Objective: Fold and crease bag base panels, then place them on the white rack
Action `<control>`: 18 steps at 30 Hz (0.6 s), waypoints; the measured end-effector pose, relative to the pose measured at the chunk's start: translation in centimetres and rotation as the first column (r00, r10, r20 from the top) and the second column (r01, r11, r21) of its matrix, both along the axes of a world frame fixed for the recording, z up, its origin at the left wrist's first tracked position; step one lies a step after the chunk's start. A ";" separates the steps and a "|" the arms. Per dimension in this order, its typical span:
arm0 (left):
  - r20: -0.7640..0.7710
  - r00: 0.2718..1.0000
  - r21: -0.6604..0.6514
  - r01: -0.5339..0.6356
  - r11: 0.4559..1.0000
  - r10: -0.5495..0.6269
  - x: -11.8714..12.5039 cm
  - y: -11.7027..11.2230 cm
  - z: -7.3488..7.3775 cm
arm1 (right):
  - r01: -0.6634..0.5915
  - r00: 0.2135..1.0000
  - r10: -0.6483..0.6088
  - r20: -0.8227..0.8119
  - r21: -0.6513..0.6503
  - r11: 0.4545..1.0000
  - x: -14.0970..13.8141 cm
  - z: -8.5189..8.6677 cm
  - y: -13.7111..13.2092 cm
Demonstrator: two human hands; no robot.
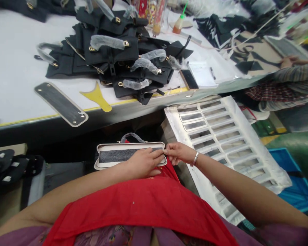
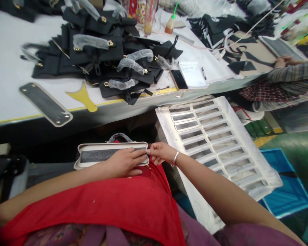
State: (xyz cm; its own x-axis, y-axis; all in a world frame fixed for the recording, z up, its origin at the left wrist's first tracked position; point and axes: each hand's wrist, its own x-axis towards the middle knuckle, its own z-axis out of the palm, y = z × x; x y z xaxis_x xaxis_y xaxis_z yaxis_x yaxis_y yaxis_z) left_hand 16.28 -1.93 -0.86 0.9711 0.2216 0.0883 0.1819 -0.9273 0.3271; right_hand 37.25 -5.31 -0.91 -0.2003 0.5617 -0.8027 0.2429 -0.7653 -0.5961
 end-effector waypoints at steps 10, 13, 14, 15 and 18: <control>0.130 0.374 -0.532 -0.755 0.383 0.918 -14.4 1.5 0.7 | -0.141 0.977 0.153 0.149 -0.093 0.986 -0.5 1.0 1.1; -0.351 0.396 -0.793 -0.608 -0.044 0.848 -17.9 2.5 -1.6 | -0.175 0.971 0.199 0.130 -0.175 0.969 -0.4 1.4 1.7; -0.423 0.468 -0.836 -0.532 -0.134 0.776 -18.3 2.7 -2.3 | -0.180 0.971 0.206 0.122 -0.197 0.964 -0.4 1.5 1.9; -0.451 0.524 -0.861 -0.470 -0.196 0.723 -18.4 2.9 -2.8 | -0.181 0.972 0.208 0.112 -0.214 0.960 -0.4 1.5 2.0; -0.450 0.584 -0.884 -0.396 -0.246 0.676 -17.9 3.2 -2.9 | -0.146 0.980 0.173 0.100 -0.236 0.961 -0.4 1.4 2.1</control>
